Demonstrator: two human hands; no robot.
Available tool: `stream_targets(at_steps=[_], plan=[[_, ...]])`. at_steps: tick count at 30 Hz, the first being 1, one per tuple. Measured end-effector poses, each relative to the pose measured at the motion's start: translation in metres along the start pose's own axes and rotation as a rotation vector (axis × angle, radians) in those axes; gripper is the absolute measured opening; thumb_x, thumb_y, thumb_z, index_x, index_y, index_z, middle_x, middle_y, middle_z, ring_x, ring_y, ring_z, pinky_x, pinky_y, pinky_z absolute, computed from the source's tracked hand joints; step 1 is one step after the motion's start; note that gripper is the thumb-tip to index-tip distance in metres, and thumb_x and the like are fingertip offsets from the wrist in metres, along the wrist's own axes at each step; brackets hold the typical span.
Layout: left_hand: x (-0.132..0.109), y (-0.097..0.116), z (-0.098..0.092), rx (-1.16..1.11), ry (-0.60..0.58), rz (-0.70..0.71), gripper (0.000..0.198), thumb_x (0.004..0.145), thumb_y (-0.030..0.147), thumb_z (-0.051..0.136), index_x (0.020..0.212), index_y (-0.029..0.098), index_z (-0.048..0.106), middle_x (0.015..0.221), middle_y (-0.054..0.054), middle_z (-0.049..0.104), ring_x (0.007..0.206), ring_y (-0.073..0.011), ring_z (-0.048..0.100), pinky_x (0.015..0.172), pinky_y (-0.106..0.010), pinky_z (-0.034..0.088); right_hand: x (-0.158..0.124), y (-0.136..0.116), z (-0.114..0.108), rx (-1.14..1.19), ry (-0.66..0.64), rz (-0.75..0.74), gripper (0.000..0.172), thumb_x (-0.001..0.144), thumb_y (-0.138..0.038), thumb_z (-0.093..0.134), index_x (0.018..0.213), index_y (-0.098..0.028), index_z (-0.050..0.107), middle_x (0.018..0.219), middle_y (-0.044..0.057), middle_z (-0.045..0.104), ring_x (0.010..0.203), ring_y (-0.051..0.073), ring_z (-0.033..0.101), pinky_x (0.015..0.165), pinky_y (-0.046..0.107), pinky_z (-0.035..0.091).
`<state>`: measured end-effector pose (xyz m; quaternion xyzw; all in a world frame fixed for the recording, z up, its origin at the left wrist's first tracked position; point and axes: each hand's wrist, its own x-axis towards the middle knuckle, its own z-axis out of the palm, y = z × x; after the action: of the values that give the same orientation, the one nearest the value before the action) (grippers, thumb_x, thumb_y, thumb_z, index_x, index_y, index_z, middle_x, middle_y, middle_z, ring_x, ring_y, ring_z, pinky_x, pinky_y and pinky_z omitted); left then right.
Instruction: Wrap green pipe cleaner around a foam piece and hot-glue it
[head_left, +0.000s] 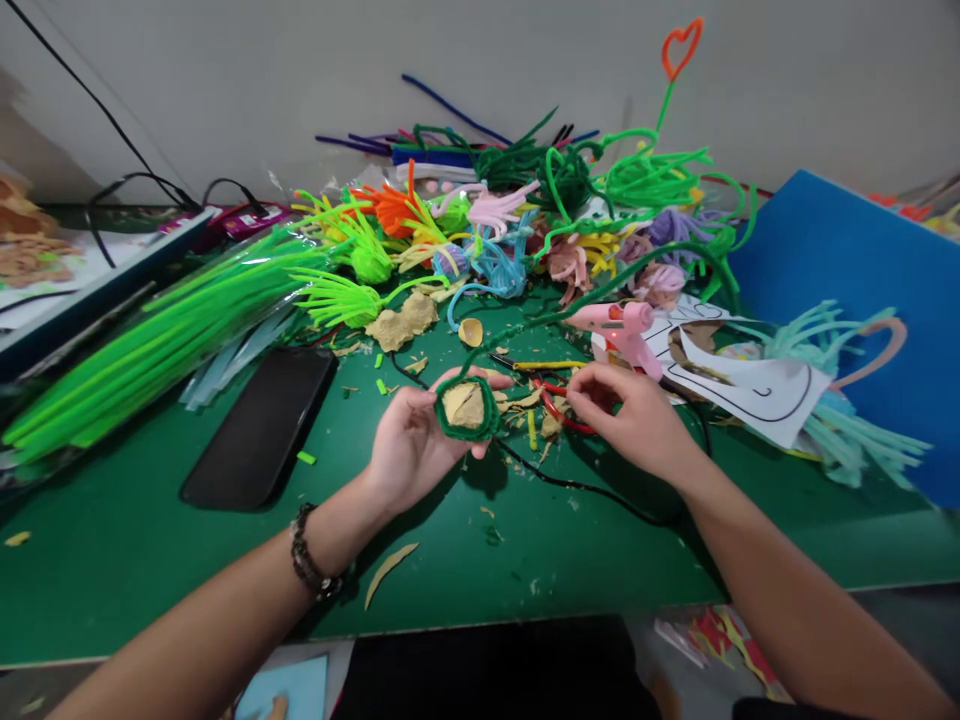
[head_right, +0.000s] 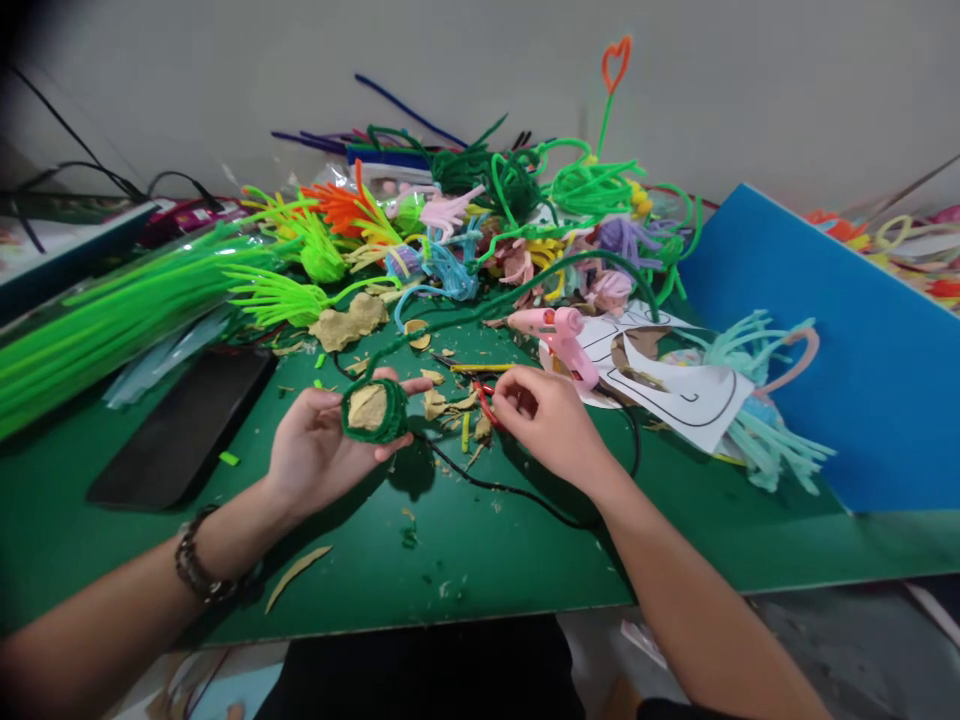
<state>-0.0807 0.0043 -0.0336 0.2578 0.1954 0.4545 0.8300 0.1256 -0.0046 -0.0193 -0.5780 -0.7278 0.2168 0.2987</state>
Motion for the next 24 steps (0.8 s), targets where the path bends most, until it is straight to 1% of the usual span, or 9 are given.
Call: stream_targets(at_steps=[4, 7, 9, 12, 17, 21, 24], plan=[[0.0, 0.0, 0.002, 0.011, 0.029, -0.002, 0.03, 0.066, 0.022, 0.039, 0.079, 0.011, 0.062, 0.086, -0.011, 0.067, 0.059, -0.0139, 0.054, 0.046, -0.022, 0.042, 0.001, -0.002, -0.003, 0.1, 0.002, 0.066, 0.015, 0.076, -0.027, 0.048, 0.071, -0.016, 0.056, 0.067, 0.002, 0.056, 0.053, 0.008, 0.044, 0.049, 0.022, 0.035], [0.001, 0.0, 0.002, 0.004, 0.066, -0.012, 0.03, 0.067, 0.023, 0.037, 0.079, 0.011, 0.062, 0.08, -0.01, 0.067, 0.058, -0.0144, 0.055, 0.046, -0.022, 0.043, 0.001, -0.001, -0.004, 0.181, -0.047, 0.088, 0.02, 0.077, -0.027, 0.044, 0.078, -0.015, 0.06, 0.067, 0.002, 0.056, 0.051, 0.008, 0.043, 0.047, 0.022, 0.034], [0.001, 0.0, 0.003, -0.002, 0.085, -0.022, 0.031, 0.069, 0.024, 0.035, 0.079, 0.011, 0.061, 0.076, -0.01, 0.066, 0.056, -0.0143, 0.055, 0.046, -0.023, 0.042, 0.002, 0.0, -0.005, 0.227, -0.056, 0.078, 0.02, 0.076, -0.025, 0.043, 0.08, -0.015, 0.06, 0.067, 0.002, 0.055, 0.051, 0.008, 0.043, 0.047, 0.022, 0.034], [0.001, 0.0, 0.004, 0.001, 0.096, -0.041, 0.034, 0.075, 0.028, 0.032, 0.079, 0.011, 0.061, 0.071, -0.01, 0.064, 0.055, -0.0141, 0.054, 0.044, -0.022, 0.04, 0.001, 0.001, -0.005, 0.253, -0.051, 0.018, 0.016, 0.071, -0.019, 0.042, 0.075, -0.016, 0.058, 0.069, 0.002, 0.056, 0.055, 0.009, 0.046, 0.05, 0.022, 0.036], [0.001, -0.002, 0.004, 0.045, 0.114, -0.063, 0.035, 0.08, 0.027, 0.026, 0.079, 0.013, 0.058, 0.067, -0.007, 0.062, 0.049, -0.0134, 0.052, 0.041, -0.022, 0.039, 0.001, -0.003, -0.01, 0.234, -0.091, -0.097, 0.018, 0.064, -0.012, 0.035, 0.058, -0.018, 0.051, 0.058, 0.0, 0.053, 0.053, 0.009, 0.045, 0.05, 0.023, 0.034], [0.001, -0.003, 0.004, 0.074, 0.128, -0.091, 0.034, 0.081, 0.028, 0.027, 0.079, 0.013, 0.057, 0.066, -0.007, 0.061, 0.049, -0.0132, 0.051, 0.037, -0.02, 0.034, 0.0, -0.008, -0.013, 0.272, -0.131, -0.178, 0.019, 0.065, -0.009, 0.032, 0.053, -0.018, 0.044, 0.052, -0.002, 0.047, 0.049, 0.008, 0.041, 0.048, 0.022, 0.031], [0.001, -0.003, 0.004, 0.091, 0.12, -0.095, 0.031, 0.08, 0.029, 0.031, 0.078, 0.012, 0.058, 0.068, -0.007, 0.061, 0.047, -0.0123, 0.049, 0.036, -0.02, 0.033, -0.002, -0.011, -0.013, 0.26, -0.128, -0.268, 0.021, 0.067, -0.005, 0.032, 0.052, -0.018, 0.04, 0.051, -0.003, 0.043, 0.048, 0.007, 0.039, 0.047, 0.022, 0.03]])
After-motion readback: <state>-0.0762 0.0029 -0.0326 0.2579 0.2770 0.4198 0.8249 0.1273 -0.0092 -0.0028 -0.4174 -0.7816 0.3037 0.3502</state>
